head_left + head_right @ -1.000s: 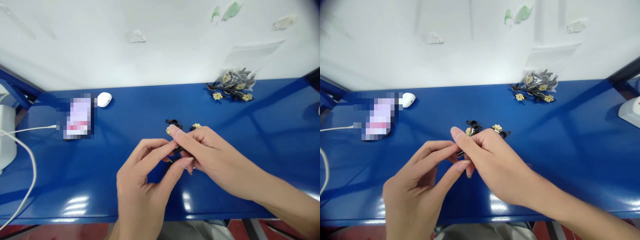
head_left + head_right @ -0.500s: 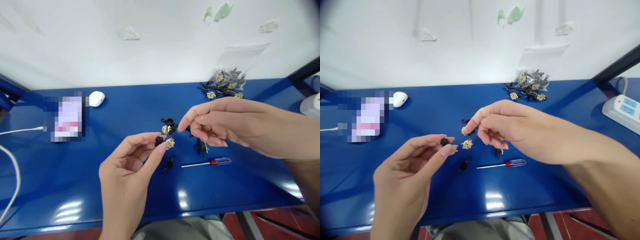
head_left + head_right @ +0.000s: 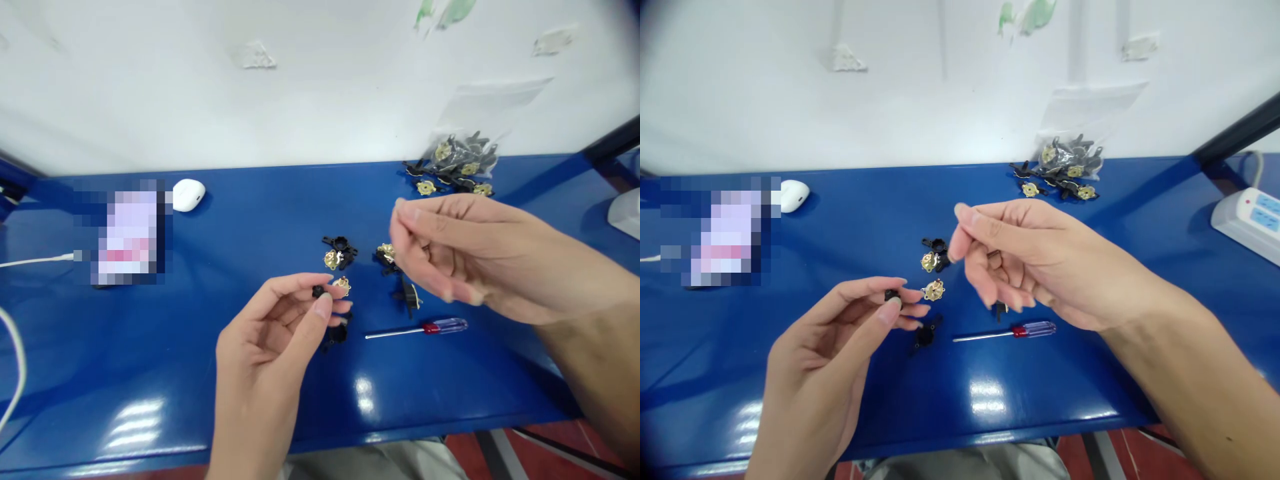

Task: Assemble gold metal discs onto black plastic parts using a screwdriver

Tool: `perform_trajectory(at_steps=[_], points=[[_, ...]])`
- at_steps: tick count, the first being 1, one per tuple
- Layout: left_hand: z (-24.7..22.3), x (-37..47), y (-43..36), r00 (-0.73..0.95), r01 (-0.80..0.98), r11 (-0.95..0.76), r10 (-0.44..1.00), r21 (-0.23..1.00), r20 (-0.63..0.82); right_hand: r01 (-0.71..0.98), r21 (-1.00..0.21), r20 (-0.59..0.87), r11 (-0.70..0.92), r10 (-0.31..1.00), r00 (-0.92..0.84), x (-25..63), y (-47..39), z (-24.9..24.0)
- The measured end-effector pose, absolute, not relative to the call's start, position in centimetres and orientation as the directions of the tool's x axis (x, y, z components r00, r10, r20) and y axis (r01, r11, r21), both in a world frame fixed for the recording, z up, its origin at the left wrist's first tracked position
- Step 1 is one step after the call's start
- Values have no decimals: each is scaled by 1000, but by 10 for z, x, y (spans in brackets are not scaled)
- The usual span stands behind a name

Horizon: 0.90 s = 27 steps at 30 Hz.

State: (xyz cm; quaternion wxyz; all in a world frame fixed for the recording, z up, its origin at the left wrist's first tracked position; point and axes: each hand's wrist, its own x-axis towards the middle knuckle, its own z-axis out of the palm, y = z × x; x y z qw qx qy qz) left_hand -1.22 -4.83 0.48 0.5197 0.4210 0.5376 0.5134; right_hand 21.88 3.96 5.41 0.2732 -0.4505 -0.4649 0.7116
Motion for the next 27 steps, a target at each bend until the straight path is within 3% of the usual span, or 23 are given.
perform_trajectory(at_steps=[3, 8, 11, 14, 18, 27], points=[[12, -5, -54, -86, 124, 86, 993, 989, -76, 16, -922, -361, -386, 844, -396, 220, 40, 55], [20, 32, -59, 28, 366, -64, 998, 929, 57, -169, -806, -483, -568, 795, -366, 222, 41, 52], [16, 62, -56, 21, 631, -192, 973, 751, 231, -206, -784, -495, -586, 789, -363, 224, 42, 52], [7, 81, -53, 98, 798, -234, 960, 555, 264, -223, -781, -492, -583, 795, -355, 227, 43, 51], [-3, 83, -51, 161, 847, -268, 952, 459, 259, -222, -784, -484, -579, 795, -365, 231, 43, 47], [-1, 67, -51, 200, 775, -254, 967, 579, 156, -239, -767, -497, -595, 787, -366, 232, 42, 43]])
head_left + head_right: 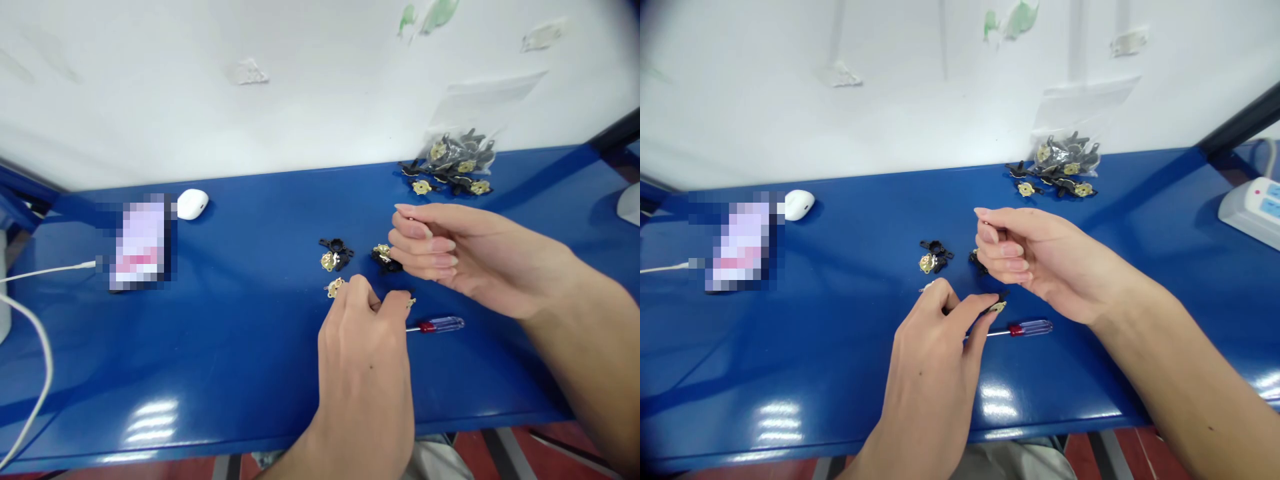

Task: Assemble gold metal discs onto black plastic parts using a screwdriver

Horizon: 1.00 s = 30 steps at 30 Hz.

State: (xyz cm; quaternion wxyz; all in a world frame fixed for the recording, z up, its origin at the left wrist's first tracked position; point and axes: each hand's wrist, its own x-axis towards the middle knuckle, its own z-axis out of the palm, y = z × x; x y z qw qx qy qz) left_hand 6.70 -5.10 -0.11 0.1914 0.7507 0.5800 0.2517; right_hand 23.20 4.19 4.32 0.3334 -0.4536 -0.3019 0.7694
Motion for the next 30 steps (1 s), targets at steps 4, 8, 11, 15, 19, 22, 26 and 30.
perform_trajectory(at_steps=[4, 8, 11, 15, 19, 22, 26, 30], points=[[-1, 64, -51, 210, 755, -260, 966, 603, 153, -261, -744, -514, -616, 776, -365, 231, 41, 44], [5, 58, -49, 133, 696, -240, 969, 677, 206, -324, -726, -498, -607, 788, -363, 228, 39, 41], [16, 50, -45, -9, 659, -230, 950, 716, 313, -394, -711, -460, -583, 809, -366, 223, 36, 38], [25, 40, -38, -62, 679, -309, 879, 666, 472, -431, -674, -425, -599, 793, -437, 211, 26, 38], [23, 33, -34, -48, 706, -304, 881, 639, 471, -405, -655, -421, -638, 753, -506, 199, 14, 39], [21, 28, -35, -59, 710, -280, 890, 646, 452, -391, -663, -404, -639, 745, -531, 193, 9, 37], [25, 18, -37, -84, 678, -232, 918, 697, 387, -347, -721, -403, -600, 770, -495, 187, 5, 35], [30, 8, -34, -104, 617, -162, 953, 770, 285, -210, -821, -386, -531, 787, -481, 184, 1, 35]])
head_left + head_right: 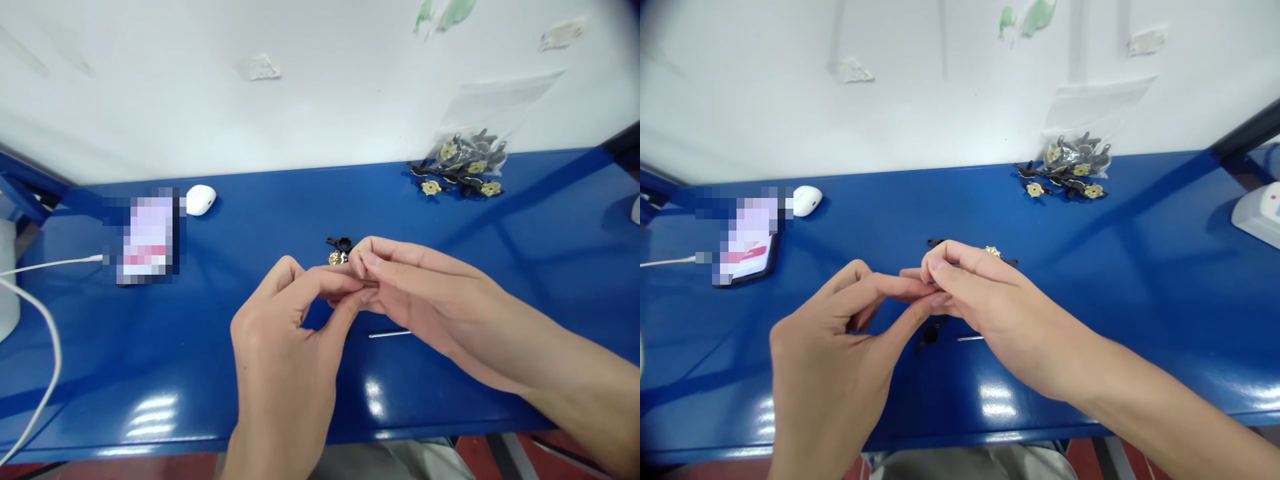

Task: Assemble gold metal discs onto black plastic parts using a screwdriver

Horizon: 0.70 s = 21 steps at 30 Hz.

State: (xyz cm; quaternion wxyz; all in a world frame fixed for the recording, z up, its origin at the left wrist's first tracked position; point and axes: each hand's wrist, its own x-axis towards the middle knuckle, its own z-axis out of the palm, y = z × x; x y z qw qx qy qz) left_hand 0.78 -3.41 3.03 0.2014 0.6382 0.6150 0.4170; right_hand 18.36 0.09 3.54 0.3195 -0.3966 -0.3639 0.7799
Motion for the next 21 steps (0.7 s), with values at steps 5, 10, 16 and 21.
perform_trajectory(at_steps=[5, 10, 16, 21], points=[[31, 0, -29, -159, 436, -27, 981, 900, 107, -99, -906, -319, -412, 817, -481, 179, 2, 38], [33, -7, -30, -174, 184, 221, 966, 958, -190, -47, -989, -125, -140, 962, -243, 176, 9, 35], [27, -12, -31, -36, -15, 282, 959, 959, -282, -156, -982, -61, -109, 955, -289, 178, 9, 26], [22, -10, -31, -5, -63, 263, 965, 963, -264, -193, -972, -65, -133, 944, -322, 177, 8, 25]])
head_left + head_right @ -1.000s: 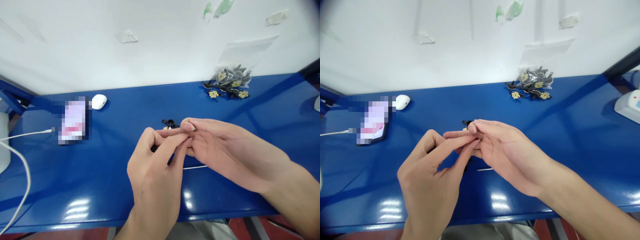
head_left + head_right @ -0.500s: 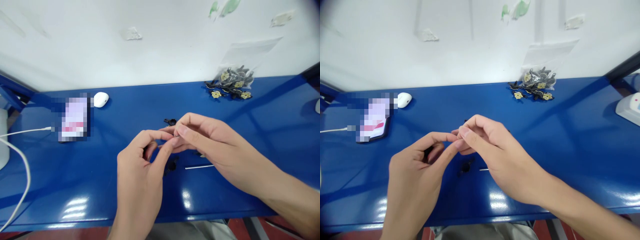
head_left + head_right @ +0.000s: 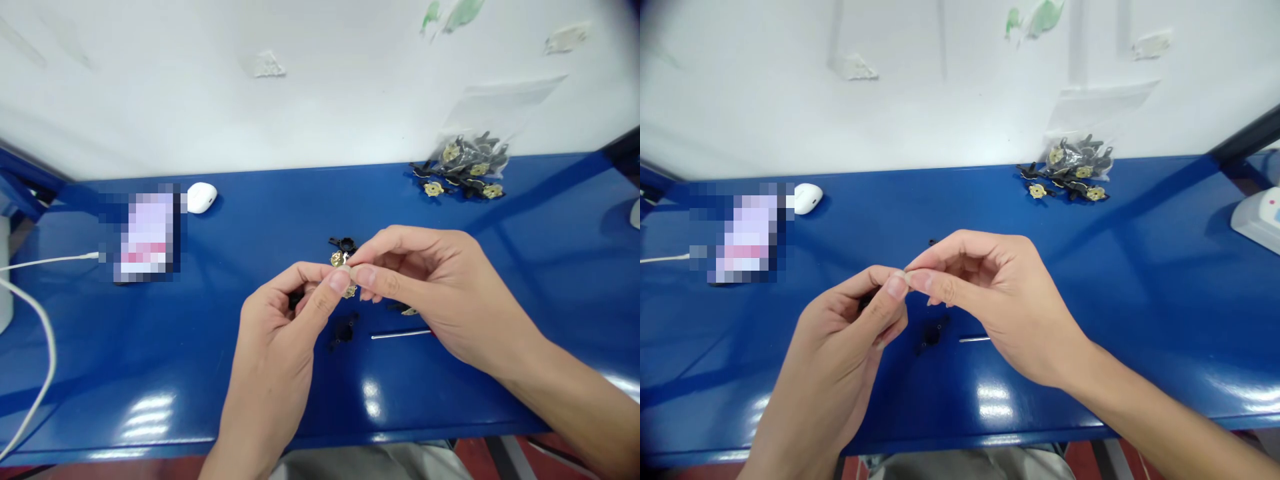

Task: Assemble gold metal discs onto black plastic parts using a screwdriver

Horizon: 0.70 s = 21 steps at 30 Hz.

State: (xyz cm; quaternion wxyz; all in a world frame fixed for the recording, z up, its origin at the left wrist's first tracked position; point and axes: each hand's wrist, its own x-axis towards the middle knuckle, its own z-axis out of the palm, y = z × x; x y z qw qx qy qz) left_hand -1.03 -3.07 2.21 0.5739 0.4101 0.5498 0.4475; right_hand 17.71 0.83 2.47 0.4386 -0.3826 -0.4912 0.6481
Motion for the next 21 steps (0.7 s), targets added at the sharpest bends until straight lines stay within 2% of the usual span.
perform_trajectory(at_steps=[3, 6, 8, 12, 21], points=[[25, -9, -30, 22, -186, 304, 952, 934, -305, -175, -977, -63, -118, 954, -293, 177, 7, 24], [29, -9, -29, 75, -408, 379, 921, 830, -383, -166, -982, -44, -88, 967, -251, 178, 7, 20], [30, -11, -29, 127, -474, 429, 898, 769, -422, -223, -970, -38, -99, 963, -265, 180, 8, 18], [30, -17, -30, 124, -426, 452, 887, 784, -444, -333, -928, -51, -169, 941, -333, 182, 12, 17], [28, -20, -33, 136, -323, 381, 924, 866, -356, -480, -809, -118, -338, 895, -431, 183, 15, 21]])
